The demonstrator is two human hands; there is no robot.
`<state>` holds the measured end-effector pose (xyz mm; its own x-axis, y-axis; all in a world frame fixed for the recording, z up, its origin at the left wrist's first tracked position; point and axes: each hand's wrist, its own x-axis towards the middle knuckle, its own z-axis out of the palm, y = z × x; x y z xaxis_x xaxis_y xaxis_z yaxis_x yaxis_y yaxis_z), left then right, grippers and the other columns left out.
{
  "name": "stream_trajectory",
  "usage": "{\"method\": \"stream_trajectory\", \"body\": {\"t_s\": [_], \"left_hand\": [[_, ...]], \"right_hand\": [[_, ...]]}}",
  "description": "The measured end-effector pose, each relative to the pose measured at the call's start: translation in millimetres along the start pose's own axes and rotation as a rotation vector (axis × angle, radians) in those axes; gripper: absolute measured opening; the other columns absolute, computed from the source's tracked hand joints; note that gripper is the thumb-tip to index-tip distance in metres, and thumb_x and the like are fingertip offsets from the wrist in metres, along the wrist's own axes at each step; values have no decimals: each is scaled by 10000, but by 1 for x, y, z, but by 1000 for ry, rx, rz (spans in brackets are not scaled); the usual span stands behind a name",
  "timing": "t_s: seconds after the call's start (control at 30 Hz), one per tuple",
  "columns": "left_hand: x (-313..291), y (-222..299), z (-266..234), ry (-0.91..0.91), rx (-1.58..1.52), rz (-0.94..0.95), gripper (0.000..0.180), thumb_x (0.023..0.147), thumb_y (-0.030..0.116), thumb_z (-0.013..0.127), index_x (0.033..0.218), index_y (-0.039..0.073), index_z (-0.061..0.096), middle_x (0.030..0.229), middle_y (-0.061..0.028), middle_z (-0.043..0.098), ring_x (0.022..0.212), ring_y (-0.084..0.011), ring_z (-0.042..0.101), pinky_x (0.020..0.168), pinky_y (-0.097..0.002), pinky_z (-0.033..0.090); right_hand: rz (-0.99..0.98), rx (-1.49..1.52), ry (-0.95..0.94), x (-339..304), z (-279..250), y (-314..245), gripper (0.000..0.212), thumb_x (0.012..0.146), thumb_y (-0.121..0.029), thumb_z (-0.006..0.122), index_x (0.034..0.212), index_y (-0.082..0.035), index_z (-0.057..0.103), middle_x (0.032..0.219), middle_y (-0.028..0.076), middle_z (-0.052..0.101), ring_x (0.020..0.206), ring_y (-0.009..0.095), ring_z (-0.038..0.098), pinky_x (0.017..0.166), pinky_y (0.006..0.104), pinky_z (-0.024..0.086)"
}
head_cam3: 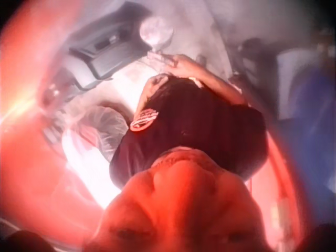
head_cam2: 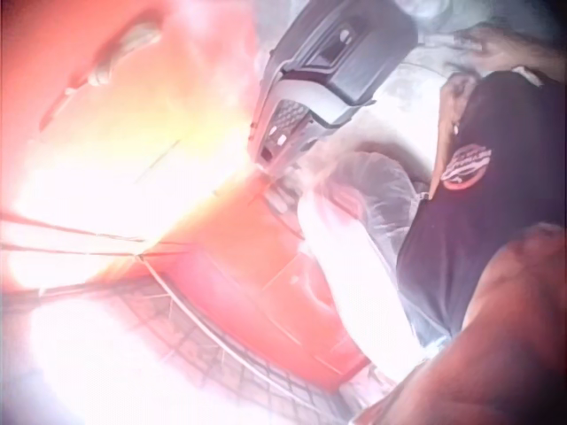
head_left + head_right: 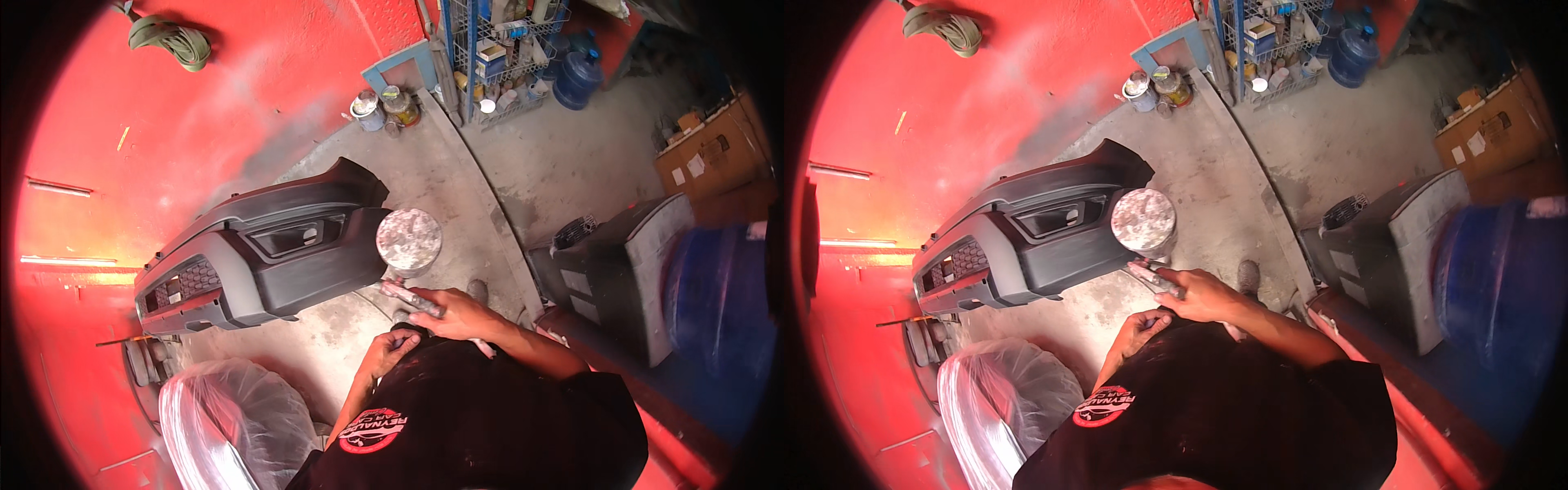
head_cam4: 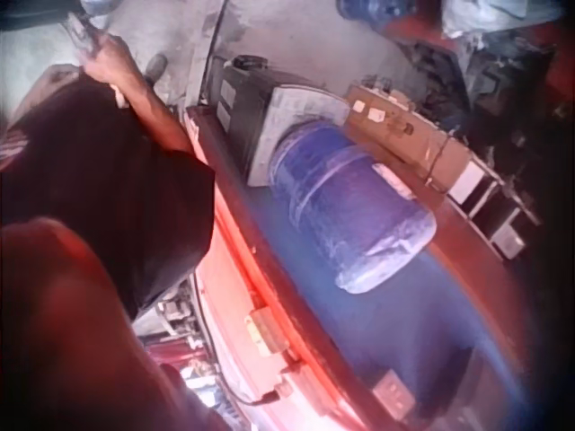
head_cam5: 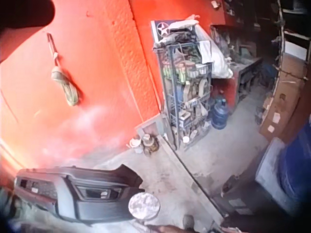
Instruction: The person cleans and paints a car bumper using a cloth and a spray gun, then moves the bumper.
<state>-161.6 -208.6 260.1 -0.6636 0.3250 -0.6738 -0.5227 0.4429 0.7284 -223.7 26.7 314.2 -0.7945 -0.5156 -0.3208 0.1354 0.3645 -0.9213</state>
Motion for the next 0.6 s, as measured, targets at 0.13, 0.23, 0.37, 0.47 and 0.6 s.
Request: {"method": "stream_trajectory", "body": {"t_s": [0.13,0.23,0.37,0.47,0.6], "left_hand": [[-5,15,10,35,-266,54,243,953,175,665,1124,3,681,900,-18,679,791,-68,591,736,-238,491],[-23,4,9,49,-554,249,460,966,334,632,1284,6,573,805,-11,619,694,-76,568,653,-222,474],[-51,10,27,252,-823,187,671,945,591,537,1267,3,555,776,-35,579,657,-123,554,603,-243,451],[-59,7,39,352,-768,0,480,955,517,586,999,39,611,744,-37,602,626,-113,540,581,-253,441],[-62,-2,41,373,-936,-136,523,950,495,610,1071,-13,624,820,-59,657,678,-133,607,638,-271,499]], "right_hand": [[-92,-43,-65,13,-7,-3,506,897,-330,593,1331,-79,523,820,249,666,783,421,662,711,478,501],[-146,-133,-240,24,-1,-2,568,923,-327,602,1394,-44,459,835,241,678,827,424,669,721,469,509],[-217,-309,-412,32,21,0,645,883,-253,633,1395,66,404,903,287,661,912,425,655,786,472,508],[-118,-399,-577,29,35,-5,638,859,-175,621,1401,76,399,984,284,665,987,419,648,815,479,509],[-117,-496,-659,25,53,-8,601,871,-126,560,1413,65,386,975,280,671,954,410,663,782,485,523]]}}
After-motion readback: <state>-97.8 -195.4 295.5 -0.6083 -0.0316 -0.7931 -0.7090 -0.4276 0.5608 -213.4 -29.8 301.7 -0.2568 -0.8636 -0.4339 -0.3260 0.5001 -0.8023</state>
